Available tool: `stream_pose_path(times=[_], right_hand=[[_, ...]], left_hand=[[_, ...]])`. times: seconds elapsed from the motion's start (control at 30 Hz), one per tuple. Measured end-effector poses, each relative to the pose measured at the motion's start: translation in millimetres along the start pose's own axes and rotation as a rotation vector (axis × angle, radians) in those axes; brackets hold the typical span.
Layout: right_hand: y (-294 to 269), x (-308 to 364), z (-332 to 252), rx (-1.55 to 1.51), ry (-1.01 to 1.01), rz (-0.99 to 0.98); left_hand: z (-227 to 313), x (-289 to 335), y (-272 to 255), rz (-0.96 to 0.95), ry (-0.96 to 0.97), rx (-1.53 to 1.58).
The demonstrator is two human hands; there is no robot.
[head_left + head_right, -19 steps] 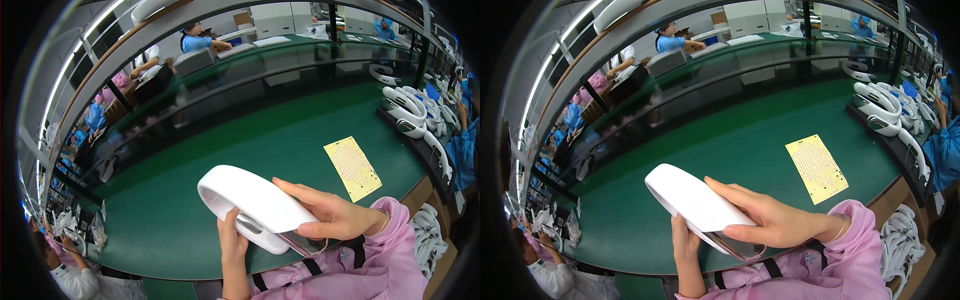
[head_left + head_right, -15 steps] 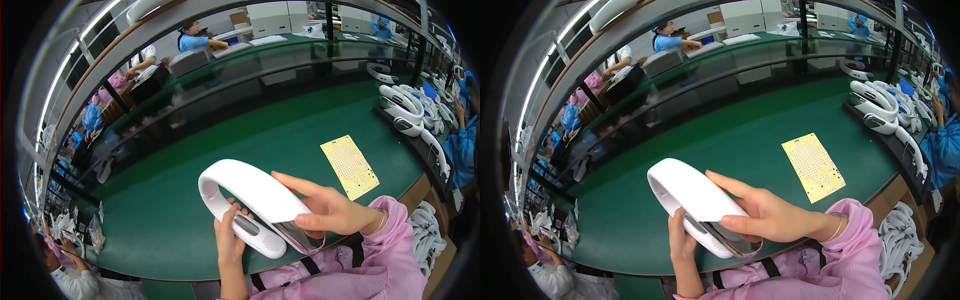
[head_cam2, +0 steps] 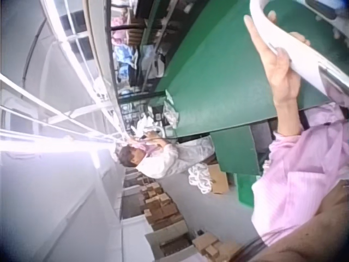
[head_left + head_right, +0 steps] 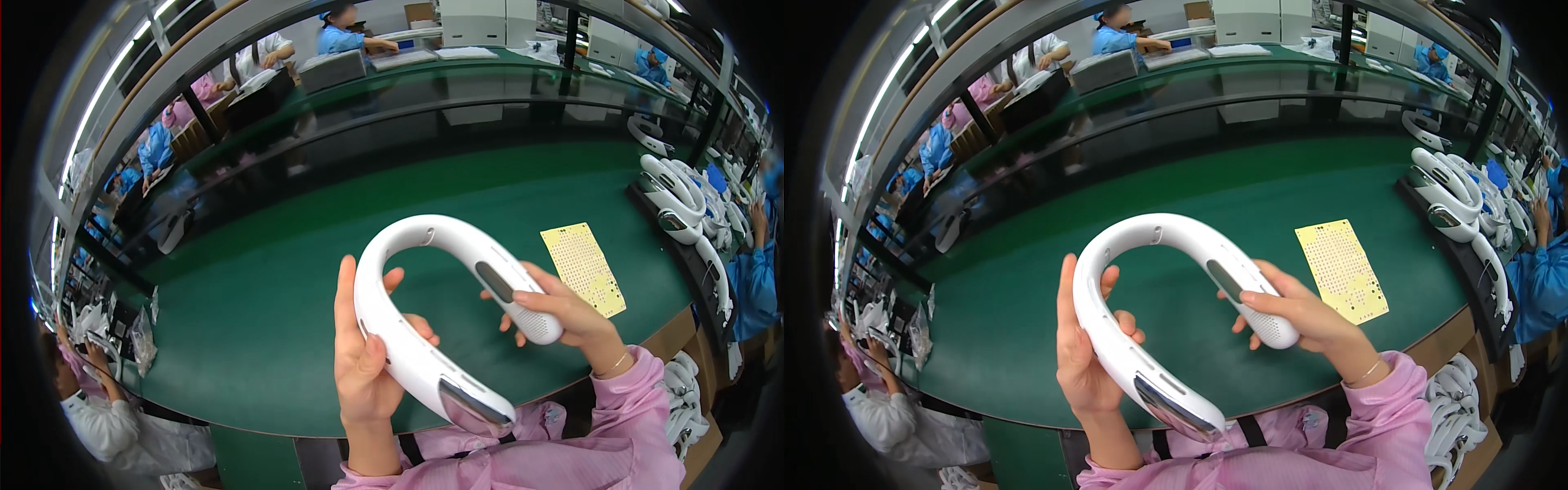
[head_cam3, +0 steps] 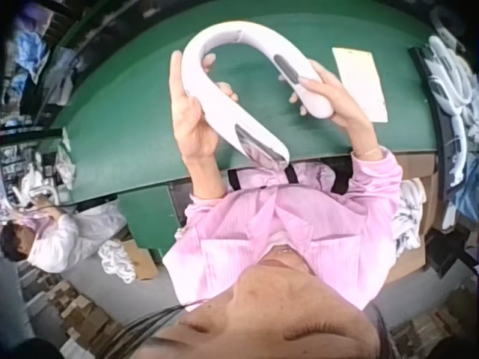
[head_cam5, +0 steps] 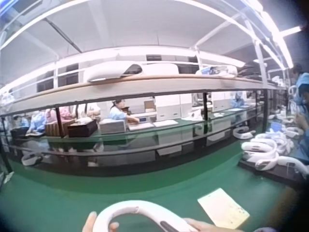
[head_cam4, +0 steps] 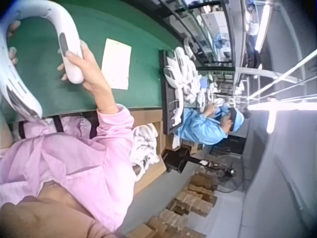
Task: Inspecting and testing white U-shaped neck massagers on a factory production line.
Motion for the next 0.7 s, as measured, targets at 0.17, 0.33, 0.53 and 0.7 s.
stream_pose_path(times=[0.17,0.33,0.53,0.7], right_hand=[[3,-12,32,-0.215,0.143,-0.071],[0,-14,35,-0.235,0.125,-0.064],[0,-4,21,-0.197,-0.021,0.044],[6,9,5,-0.054,-0.116,0.078]], left_hand=[[2,-8,27,0.03,0.004,-0.198],[2,-11,35,0.125,0.001,-0.272],[3,-8,15,0.193,-0.006,-0.357],[-16,3,-34,0.298,-0.11,-0.275]])
Point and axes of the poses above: each hand's wrist, its own x-axis away from the middle knuckle, its own y-axis out of the palm, z = x × y, the point moved 3 cm from there along -x, towards the middle knuckle
